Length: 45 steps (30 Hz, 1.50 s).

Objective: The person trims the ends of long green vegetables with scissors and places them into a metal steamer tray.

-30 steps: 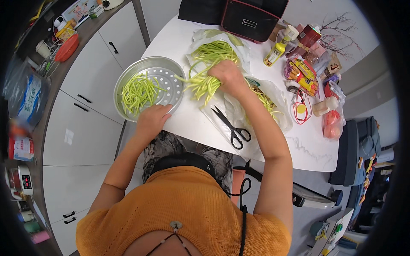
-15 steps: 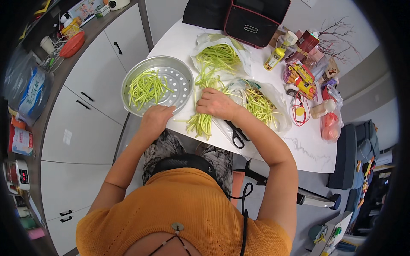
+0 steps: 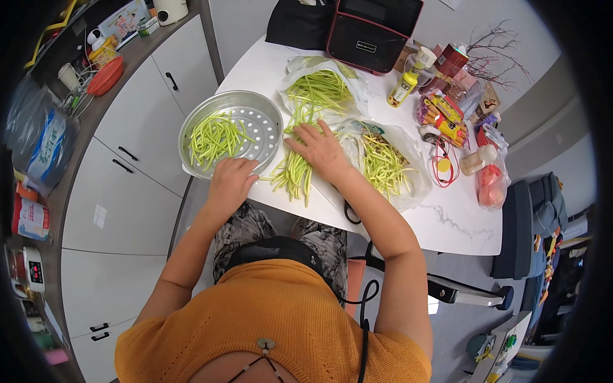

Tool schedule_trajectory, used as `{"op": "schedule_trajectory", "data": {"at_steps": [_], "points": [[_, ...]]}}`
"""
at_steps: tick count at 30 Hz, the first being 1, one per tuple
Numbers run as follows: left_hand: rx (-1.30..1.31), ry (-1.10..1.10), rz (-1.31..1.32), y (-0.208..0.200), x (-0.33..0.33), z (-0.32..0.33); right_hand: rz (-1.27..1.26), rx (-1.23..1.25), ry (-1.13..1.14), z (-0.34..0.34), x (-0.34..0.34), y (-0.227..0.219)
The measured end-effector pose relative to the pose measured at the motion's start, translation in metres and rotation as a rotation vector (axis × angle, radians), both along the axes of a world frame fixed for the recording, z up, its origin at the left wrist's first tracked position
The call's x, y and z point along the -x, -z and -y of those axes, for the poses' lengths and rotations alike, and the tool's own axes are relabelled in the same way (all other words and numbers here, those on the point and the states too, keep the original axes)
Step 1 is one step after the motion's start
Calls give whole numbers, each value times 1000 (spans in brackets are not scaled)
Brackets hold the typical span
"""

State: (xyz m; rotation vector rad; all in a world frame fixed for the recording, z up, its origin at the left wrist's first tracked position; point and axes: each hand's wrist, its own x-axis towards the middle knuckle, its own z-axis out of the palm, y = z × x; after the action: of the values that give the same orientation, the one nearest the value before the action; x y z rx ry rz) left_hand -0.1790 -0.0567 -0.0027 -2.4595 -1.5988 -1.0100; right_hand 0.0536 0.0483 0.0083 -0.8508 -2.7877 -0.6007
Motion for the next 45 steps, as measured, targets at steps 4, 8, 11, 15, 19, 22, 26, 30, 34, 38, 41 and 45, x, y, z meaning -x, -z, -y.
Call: {"op": "schedule_trajectory", "data": {"at_steps": [4,8,11,15,19,22,26,30,34,38,41,45], "points": [[-18,-7,11,-5,-4,3,-46,-35,108,-3,-5,-2],[-77,-17,36,-9,-14,4,-100,59,112,-3,-5,19],[-126,153,21,-2,-31,2,-107,98,137,-3,-2,26],[-75,348,-14,6,-59,-2,9,341,213,-2,-3,-2],[-1,329,23,22,-58,-11,-205,707,16,-26,-24,-29],[41,325,77,25,-56,-10,-494,808,135,-37,-28,-36],[62,311,137,18,-54,-6,-456,680,366,-82,-24,-16],[46,305,179,16,-50,-4,-276,692,457,-107,-6,-5],[30,291,205,12,-48,-2,-304,749,439,-132,-7,16],[27,288,258,11,-47,-2,-516,719,402,-130,-7,11],[2,276,302,11,-48,-3,-677,678,363,-109,-5,-7],[1,266,344,8,-50,-4,-788,712,363,-86,-10,-26]]}}
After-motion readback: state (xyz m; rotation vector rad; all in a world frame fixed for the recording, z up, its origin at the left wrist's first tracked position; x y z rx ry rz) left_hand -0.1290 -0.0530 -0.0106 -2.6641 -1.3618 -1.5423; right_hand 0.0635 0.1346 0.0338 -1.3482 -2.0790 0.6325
